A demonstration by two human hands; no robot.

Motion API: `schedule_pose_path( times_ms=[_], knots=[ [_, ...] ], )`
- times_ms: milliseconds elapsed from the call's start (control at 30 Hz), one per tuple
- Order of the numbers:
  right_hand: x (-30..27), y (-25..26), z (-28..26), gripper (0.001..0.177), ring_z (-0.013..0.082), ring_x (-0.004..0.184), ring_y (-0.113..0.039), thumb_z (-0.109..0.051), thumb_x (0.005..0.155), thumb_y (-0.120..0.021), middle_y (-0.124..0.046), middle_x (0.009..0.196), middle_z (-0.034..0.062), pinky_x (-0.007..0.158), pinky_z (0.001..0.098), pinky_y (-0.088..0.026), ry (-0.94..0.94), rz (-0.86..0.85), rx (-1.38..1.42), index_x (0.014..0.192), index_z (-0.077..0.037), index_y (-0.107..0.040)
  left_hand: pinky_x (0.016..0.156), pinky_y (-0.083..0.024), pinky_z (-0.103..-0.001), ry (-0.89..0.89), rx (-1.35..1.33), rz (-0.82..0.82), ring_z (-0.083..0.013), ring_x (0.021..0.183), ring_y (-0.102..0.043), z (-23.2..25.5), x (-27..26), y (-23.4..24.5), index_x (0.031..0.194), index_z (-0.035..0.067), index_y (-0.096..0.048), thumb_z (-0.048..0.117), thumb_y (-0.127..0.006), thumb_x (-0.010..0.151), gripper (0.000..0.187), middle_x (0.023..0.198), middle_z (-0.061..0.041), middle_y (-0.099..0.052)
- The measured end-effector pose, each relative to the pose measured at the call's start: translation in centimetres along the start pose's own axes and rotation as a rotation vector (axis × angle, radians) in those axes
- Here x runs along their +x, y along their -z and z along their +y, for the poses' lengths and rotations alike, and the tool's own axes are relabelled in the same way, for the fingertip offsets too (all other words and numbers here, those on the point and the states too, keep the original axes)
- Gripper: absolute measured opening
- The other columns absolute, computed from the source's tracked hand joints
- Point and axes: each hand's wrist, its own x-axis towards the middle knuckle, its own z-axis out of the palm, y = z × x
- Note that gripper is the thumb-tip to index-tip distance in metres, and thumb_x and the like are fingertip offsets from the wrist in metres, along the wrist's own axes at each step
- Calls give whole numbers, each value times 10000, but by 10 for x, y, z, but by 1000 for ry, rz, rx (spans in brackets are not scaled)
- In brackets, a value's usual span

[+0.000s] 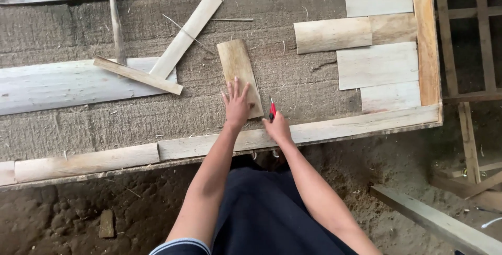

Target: The person uses a red utility knife to cut a small rectangular piece of wood on a workbench. They repeatedly score and trim the wood, then place the cut piece aside and pick up another piece to continue cutting. The workbench is cluttered with wood scraps and tools.

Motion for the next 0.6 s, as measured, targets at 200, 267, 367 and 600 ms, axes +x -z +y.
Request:
schedule_pose_path(
  times_ms=[200,267,367,600],
  knots=[
    [52,-17,2,280,236,527,-711,-199,860,-781,-743,869,108,473,309,-606,75,88,51,968,-37,-580,1232,-204,-646,-20,11,-10,-375,1591,-68,-1,-24,12,1613,312,-316,469,-734,903,838,1734,-114,-59],
    [51,-13,-10,282,231,521,-710,-192,865,-774,-726,850,112,450,295,-604,90,84,66,976,-24,-576,1232,-207,-647,-12,-4,-8,-371,1592,-69,-3,-25,18,1611,319,-318,467,-738,895,844,1734,-109,-63],
    [56,-8,-27,271,254,593,-733,-140,864,-774,-725,883,128,420,281,-614,107,61,129,988,4,-581,1228,-209,-652,4,-17,-8,-373,1592,-71,-5,-19,31,1611,334,-315,470,-738,893,845,1735,-102,-65],
    [115,-17,3,277,248,627,-745,-292,880,-704,-702,746,121,554,393,-644,167,127,69,895,-33,-606,1219,-196,-669,24,106,-40,-386,1591,-48,-9,7,23,1638,367,-230,498,-763,863,950,1743,-78,-26]
  ],
)
